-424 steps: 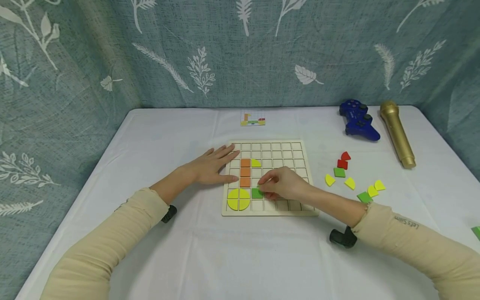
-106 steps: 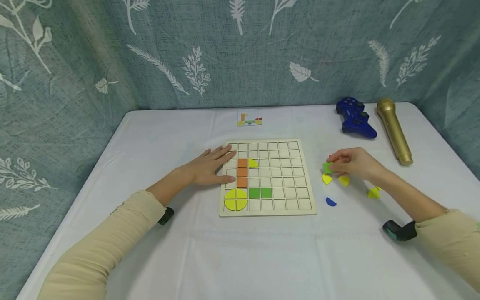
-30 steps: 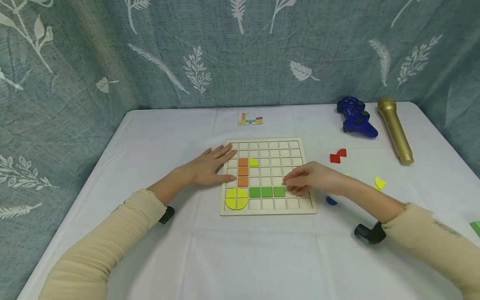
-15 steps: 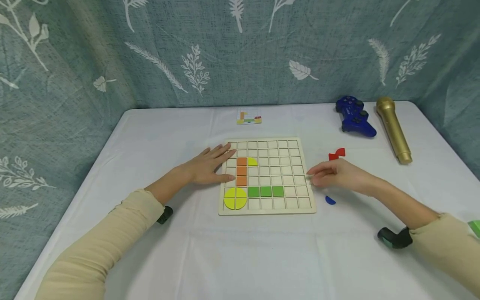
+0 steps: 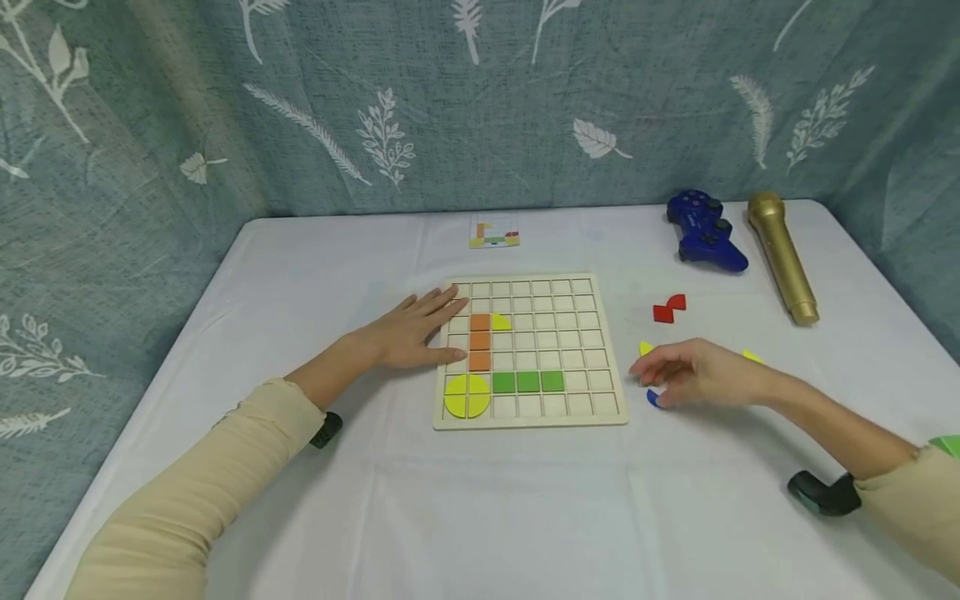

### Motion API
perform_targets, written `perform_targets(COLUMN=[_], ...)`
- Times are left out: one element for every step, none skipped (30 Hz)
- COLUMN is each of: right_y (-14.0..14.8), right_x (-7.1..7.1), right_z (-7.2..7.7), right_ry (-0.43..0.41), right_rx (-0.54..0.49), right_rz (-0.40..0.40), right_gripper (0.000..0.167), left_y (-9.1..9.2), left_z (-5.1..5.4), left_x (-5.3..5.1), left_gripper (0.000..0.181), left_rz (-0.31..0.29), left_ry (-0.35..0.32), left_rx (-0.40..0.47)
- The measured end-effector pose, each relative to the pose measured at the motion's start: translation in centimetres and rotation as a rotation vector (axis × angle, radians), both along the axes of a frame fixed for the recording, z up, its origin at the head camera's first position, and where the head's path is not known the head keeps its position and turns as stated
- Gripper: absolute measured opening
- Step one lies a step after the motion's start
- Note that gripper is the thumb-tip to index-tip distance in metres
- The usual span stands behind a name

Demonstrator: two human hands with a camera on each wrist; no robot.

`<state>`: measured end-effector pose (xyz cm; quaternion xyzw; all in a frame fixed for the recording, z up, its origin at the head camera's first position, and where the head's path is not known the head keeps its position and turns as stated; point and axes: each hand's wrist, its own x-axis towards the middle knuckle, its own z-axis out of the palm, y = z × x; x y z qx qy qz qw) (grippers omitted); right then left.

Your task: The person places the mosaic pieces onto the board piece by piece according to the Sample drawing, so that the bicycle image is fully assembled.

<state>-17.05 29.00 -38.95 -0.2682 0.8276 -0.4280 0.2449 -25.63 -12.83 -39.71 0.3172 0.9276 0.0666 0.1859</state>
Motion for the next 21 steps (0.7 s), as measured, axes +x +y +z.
perform_targets(right_y=[0.0, -0.04, -0.09, -0.14, -0.18, -0.2, -0.22, -0.23, -0.24, -0.23, -0.21, -0.2, -0.19, -0.18, -0.18, -0.17, -0.17, -0.17, -0.16, -0.16, -0.16], right_x=[0.03, 0.07, 0.11, 0.14, 0.18, 0.2, 0.22, 0.24, 0.24, 0.24, 0.24, 0.25, 0.25, 0.26, 0.27, 0.28, 0.29, 0.28, 0.28, 0.28, 0.26], right_z=[-0.11, -0.14, -0.16, -0.17, -0.17, -0.18, -0.2, -0.22, -0.25, -0.3, -0.35, -0.39, -0.42, -0.44, -0.45, -0.46, -0.47, -0.48, -0.5, -0.51, -0.52], right_ry=[0.019, 0.035, 0.051, 0.061, 0.071, 0.079, 0.086, 0.092, 0.097, 0.1, 0.106, 0.111, 0.115, 0.117, 0.119, 0.121, 0.123, 0.123, 0.119, 0.115, 0.113], right_rx=[0.001, 0.004, 0.007, 0.009, 0.012, 0.015, 0.016, 0.015, 0.015, 0.013, 0.009, 0.005, -0.001, -0.005, -0.009, -0.011, -0.013, -0.012, -0.012, -0.01, -0.005], right_rz=[0.014, 0.022, 0.03, 0.035, 0.035, 0.032, 0.028, 0.022, 0.016, 0.01, 0.006, 0.002, 0.001, -0.001, -0.002, -0.003, -0.003, -0.003, -0.005, -0.006, -0.007], right_gripper=[0.04, 0.04, 0.039, 0.039, 0.038, 0.038, 0.038, 0.038, 0.038, 0.038, 0.038, 0.038, 0.037, 0.037, 0.037, 0.037, 0.037, 0.037, 0.036, 0.036, 0.035], left_y=[-0.05, -0.11, -0.17, -0.21, -0.23, -0.24, -0.24, -0.25, -0.25, -0.24, -0.23, -0.24, -0.25, -0.26, -0.26, -0.28, -0.29, -0.31, -0.31, -0.29, -0.26], left_z=[-0.08, -0.18, -0.25, -0.29, -0.32, -0.32, -0.3, -0.29, -0.27, -0.24, -0.23, -0.22, -0.23, -0.23, -0.23, -0.28, -0.3, -0.35, -0.35, -0.36, -0.35], left_x=[-0.04, -0.08, -0.11, -0.13, -0.14, -0.14, -0.13, -0.14, -0.13, -0.12, -0.11, -0.11, -0.12, -0.12, -0.12, -0.15, -0.16, -0.2, -0.19, -0.2, -0.19], left_gripper=[0.089, 0.089, 0.089, 0.09, 0.09, 0.09, 0.09, 0.09, 0.09, 0.09, 0.089, 0.09, 0.09, 0.09, 0.09, 0.09, 0.09, 0.09, 0.09, 0.09, 0.09], left_rz=[0.0, 0.0, 0.0, -0.001, 0.0, 0.001, 0.003, 0.001, 0.0, -0.001, 0.0, -0.002, -0.006, -0.009, -0.009, -0.012, -0.013, -0.016, -0.016, -0.015, -0.013], left_ry=[0.0, 0.0, 0.001, 0.001, 0.001, -0.001, -0.003, -0.002, -0.001, 0.001, 0.002, 0.004, 0.007, 0.009, 0.01, 0.011, 0.011, 0.012, 0.012, 0.011, 0.009], left_rx=[-0.002, -0.005, -0.007, -0.004, -0.006, -0.006, -0.008, -0.006, -0.005, -0.004, -0.008, -0.003, -0.001, 0.003, 0.002, 0.006, 0.005, 0.008, 0.007, 0.005, 0.003])
